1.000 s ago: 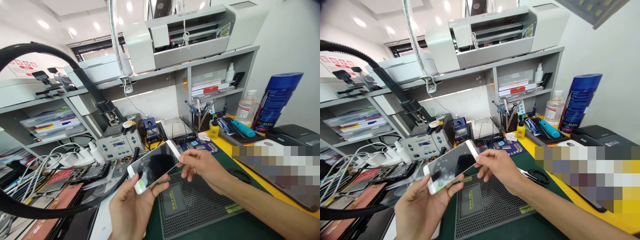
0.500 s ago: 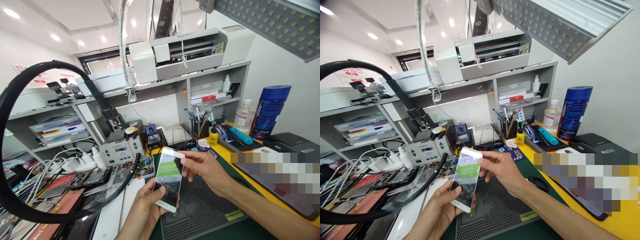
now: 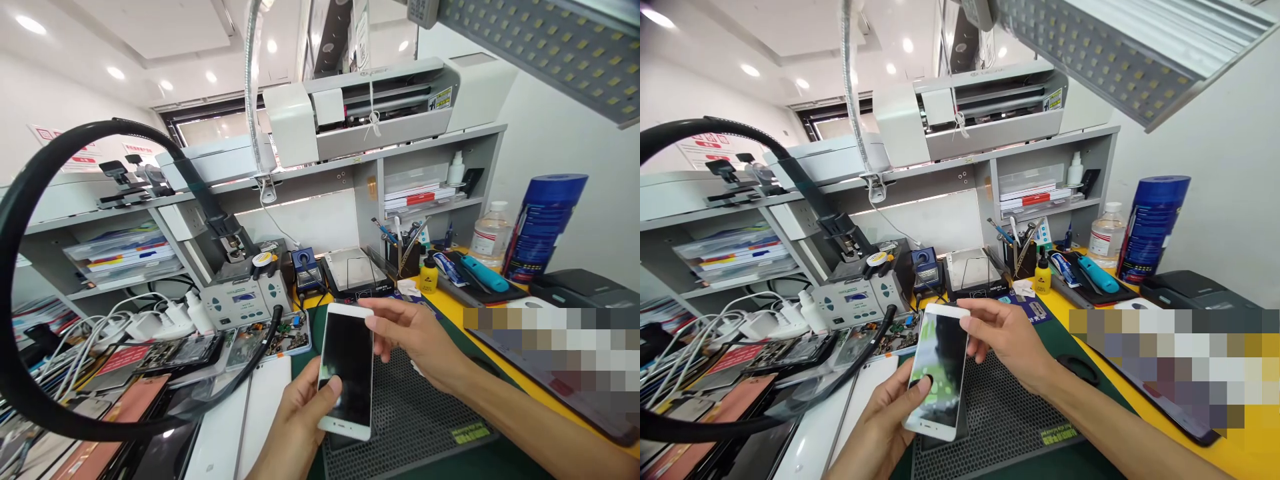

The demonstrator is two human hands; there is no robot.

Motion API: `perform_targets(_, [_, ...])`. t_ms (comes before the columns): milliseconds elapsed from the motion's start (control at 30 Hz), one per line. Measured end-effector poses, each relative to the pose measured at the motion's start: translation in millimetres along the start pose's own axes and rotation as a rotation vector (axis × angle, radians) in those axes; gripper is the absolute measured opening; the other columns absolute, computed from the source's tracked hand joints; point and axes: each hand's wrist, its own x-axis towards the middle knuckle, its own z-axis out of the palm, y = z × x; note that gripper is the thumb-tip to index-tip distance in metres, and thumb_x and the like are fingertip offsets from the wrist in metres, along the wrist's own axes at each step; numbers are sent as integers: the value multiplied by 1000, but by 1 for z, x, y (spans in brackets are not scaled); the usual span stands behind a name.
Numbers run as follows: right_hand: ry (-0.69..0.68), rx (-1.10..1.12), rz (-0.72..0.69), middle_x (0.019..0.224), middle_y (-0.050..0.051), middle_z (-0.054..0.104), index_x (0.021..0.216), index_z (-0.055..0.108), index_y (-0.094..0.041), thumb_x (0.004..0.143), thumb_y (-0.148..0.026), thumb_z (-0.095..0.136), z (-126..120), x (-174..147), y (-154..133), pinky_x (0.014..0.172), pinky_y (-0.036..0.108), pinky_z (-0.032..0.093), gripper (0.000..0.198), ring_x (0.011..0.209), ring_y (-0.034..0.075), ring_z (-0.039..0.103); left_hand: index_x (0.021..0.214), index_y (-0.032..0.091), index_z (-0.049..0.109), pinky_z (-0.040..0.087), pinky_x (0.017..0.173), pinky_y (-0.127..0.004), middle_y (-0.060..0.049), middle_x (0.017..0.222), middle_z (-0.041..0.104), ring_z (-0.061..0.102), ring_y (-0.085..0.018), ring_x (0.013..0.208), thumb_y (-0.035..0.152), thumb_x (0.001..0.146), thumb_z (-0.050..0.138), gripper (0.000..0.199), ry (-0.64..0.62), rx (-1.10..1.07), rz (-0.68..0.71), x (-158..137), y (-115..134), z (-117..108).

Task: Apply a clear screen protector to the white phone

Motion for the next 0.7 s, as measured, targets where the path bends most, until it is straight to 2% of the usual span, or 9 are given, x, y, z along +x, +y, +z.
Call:
perform_targets(133, [-50, -68, -11, 76, 2, 72, 117, 75, -18, 83, -35, 80, -5, 5, -1, 50, 25, 53, 38, 62, 15, 64, 136, 17, 59, 56, 82, -42, -16, 105, 75, 73, -27, 84, 38, 99, 61, 43, -78, -48, -63, -1, 3, 1])
perform_targets(200, [-70, -111, -14, 80, 2, 72, 116, 75, -19, 83, -33, 79, -6, 6, -2, 49, 25, 53, 36, 65, 15, 64, 136, 13, 59, 57, 81, -45, -19, 106, 74, 73, -29, 83, 44, 101, 53, 47, -118, -83, -99, 0, 4, 0])
perform_targets(333, [-51, -305, -76, 95, 5, 74, 118, 74, -21, 84, -34, 76, -6, 5, -3, 54, 29, 55, 37, 75, 20, 65, 125, 4, 67, 55, 73, -38, -22, 106, 72, 70, -26, 79, 54, 104, 40, 60, -169, -216, -182, 4, 4, -3])
perform_targets(500, [4, -541, -309, 119, 6, 69, 113, 75, -26, 89, -31, 69, -5, 2, 0, 83, 39, 56, 25, 99, 24, 66, 120, 2, 68, 53, 68, -36, -22, 102, 72, 69, -25, 75, 50, 105, 39, 59, -173, -283, -245, 7, 3, -6])
perform_targets(600, [28, -605, -422, 117, 4, 68, 108, 76, -30, 90, -28, 68, -3, -1, 0, 96, 41, 52, 19, 109, 24, 64, 117, 2, 69, 52, 68, -36, -20, 98, 72, 68, -25, 73, 50, 104, 41, 57, -148, -308, -259, 9, 5, -5])
perform_targets(700, [13, -600, -452, 109, 3, 70, 106, 77, -31, 93, -28, 68, -1, -5, -2, 91, 37, 52, 16, 105, 22, 65, 112, 0, 71, 52, 67, -36, -19, 95, 71, 68, -24, 71, 49, 104, 38, 59, -131, -320, -260, 10, 6, -4])
